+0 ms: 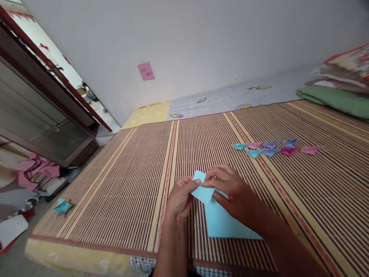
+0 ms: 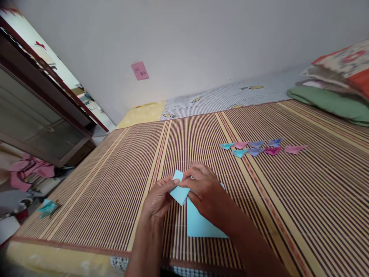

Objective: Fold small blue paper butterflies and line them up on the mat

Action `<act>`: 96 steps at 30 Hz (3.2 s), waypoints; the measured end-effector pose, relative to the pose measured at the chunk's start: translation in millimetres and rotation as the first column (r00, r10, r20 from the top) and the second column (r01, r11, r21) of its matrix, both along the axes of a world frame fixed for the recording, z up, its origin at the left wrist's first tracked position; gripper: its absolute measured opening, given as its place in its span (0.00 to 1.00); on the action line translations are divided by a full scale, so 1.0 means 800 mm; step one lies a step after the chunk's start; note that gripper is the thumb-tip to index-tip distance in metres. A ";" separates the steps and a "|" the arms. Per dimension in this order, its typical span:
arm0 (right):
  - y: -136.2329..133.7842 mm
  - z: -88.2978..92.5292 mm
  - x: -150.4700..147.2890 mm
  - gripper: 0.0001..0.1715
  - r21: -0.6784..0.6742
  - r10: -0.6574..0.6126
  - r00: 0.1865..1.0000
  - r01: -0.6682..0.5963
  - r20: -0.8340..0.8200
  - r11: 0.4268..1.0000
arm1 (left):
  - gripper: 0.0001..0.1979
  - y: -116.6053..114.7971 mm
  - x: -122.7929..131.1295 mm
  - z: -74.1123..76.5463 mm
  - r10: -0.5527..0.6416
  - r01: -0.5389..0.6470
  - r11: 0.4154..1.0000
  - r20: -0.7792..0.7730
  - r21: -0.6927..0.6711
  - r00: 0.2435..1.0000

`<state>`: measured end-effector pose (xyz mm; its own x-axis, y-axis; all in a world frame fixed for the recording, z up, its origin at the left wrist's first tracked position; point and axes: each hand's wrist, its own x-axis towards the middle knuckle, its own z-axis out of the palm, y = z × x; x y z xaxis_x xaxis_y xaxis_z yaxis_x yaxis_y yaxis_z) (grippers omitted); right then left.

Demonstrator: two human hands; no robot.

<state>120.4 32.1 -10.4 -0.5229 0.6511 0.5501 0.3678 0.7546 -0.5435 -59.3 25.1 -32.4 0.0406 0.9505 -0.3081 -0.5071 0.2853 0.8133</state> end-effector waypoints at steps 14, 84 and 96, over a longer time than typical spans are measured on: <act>0.004 -0.005 0.001 0.08 0.007 -0.067 0.998 0.067 0.012 0.998 | 0.16 -0.004 0.013 0.007 0.052 -0.044 0.996 -0.109 0.071 0.993; 0.009 -0.010 -0.002 0.12 -0.465 -0.225 0.956 0.115 -0.188 0.878 | 0.11 -0.007 0.021 -0.004 0.165 -0.109 0.971 -0.268 0.212 0.949; 0.008 -0.009 -0.005 0.13 -0.469 -0.307 0.936 0.196 -0.172 0.861 | 0.13 -0.008 0.025 0.005 0.174 -0.093 0.967 -0.345 0.238 0.923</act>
<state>116.2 38.9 -17.8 -0.2008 0.9441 0.2613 0.3332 0.3167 -0.8881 -39.1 18.5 -28.6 -0.1662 0.9838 -0.0672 -0.1897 0.0350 0.9812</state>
